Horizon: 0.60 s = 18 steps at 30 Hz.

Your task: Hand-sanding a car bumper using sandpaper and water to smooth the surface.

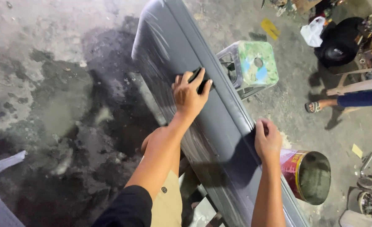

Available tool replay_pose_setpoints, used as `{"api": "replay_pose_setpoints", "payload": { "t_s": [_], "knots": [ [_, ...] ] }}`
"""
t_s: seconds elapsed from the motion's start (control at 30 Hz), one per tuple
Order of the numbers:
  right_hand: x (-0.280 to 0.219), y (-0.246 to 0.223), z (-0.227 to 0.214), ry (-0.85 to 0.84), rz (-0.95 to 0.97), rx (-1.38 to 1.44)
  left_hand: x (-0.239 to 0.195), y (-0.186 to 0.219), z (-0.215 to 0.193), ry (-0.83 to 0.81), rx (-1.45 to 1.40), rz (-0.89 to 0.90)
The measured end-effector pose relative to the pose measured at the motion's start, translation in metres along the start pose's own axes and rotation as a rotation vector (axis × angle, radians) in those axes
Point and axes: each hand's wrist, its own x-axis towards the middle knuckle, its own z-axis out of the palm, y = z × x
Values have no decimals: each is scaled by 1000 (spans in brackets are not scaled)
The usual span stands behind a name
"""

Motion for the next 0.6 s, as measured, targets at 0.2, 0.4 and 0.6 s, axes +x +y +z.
{"api": "replay_pose_setpoints", "payload": {
  "t_s": [0.2, 0.4, 0.6],
  "knots": [
    [51, -94, 31, -20, -220, 90, 45, -35, 1, -55, 104, 96],
    [131, -143, 103, -59, -317, 242, 70, -53, 3, -92, 125, 246],
    [166, -181, 123, -200, 94, 414, 30, -33, -12, -170, 32, 273]
  ]
}}
